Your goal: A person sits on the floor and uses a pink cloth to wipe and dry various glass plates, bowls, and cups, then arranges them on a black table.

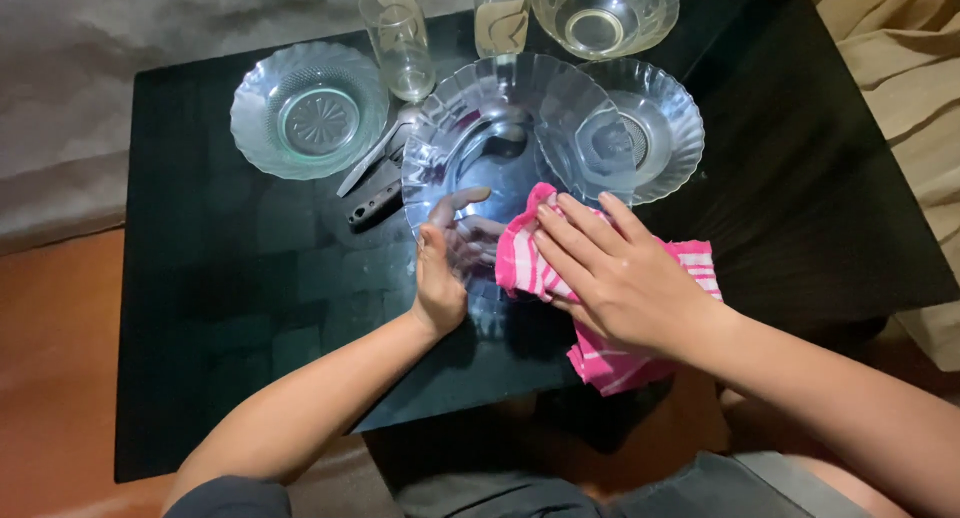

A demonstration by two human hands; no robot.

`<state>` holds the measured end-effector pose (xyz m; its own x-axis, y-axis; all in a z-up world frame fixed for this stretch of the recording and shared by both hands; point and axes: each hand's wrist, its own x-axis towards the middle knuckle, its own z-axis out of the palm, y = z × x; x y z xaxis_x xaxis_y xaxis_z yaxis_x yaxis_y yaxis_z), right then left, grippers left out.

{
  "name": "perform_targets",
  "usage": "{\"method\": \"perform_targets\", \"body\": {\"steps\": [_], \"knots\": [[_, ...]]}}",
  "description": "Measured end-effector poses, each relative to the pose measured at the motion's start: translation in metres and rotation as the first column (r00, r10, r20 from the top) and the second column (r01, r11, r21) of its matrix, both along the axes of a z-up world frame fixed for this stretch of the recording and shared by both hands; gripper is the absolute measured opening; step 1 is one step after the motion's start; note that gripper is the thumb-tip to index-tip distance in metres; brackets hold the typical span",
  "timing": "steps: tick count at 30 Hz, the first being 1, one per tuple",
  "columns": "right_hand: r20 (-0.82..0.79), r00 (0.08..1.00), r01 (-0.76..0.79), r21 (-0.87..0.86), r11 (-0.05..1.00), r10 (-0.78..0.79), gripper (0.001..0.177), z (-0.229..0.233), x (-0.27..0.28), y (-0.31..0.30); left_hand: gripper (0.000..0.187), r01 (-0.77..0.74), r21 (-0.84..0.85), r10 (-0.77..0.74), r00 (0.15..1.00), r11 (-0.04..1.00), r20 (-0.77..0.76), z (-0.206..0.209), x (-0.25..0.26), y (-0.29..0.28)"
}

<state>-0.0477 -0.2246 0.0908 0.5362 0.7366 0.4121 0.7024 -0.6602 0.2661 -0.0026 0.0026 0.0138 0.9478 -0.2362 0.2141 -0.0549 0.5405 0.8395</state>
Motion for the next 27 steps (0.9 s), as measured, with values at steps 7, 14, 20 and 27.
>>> {"method": "perform_targets", "body": {"steps": [7, 14, 20, 27], "knots": [[-0.091, 0.996, -0.021, 0.049, 0.999, 0.025, 0.072, -0.001, 0.004, 0.011, 0.09, 0.038, 0.001, -0.038, 0.999, 0.999, 0.035, -0.012, 0.005, 0.001], [-0.085, 0.995, -0.044, 0.125, 0.991, 0.055, 0.066, 0.014, 0.01, 0.001, 0.088, 0.075, -0.034, -0.076, 0.996, 0.997, -0.044, -0.019, 0.007, 0.002], [-0.13, 0.988, -0.075, 0.061, 0.995, 0.082, 0.03, 0.036, 0.008, -0.028, 0.087, 0.115, 0.006, -0.115, 0.993, 0.993, 0.034, 0.024, -0.004, 0.005], [-0.569, 0.78, 0.345, 0.046, 0.937, -0.259, 0.031, 0.033, -0.005, -0.108, 0.093, 0.125, 0.06, -0.127, 0.992, 0.99, 0.02, 0.032, -0.006, 0.005]]}}
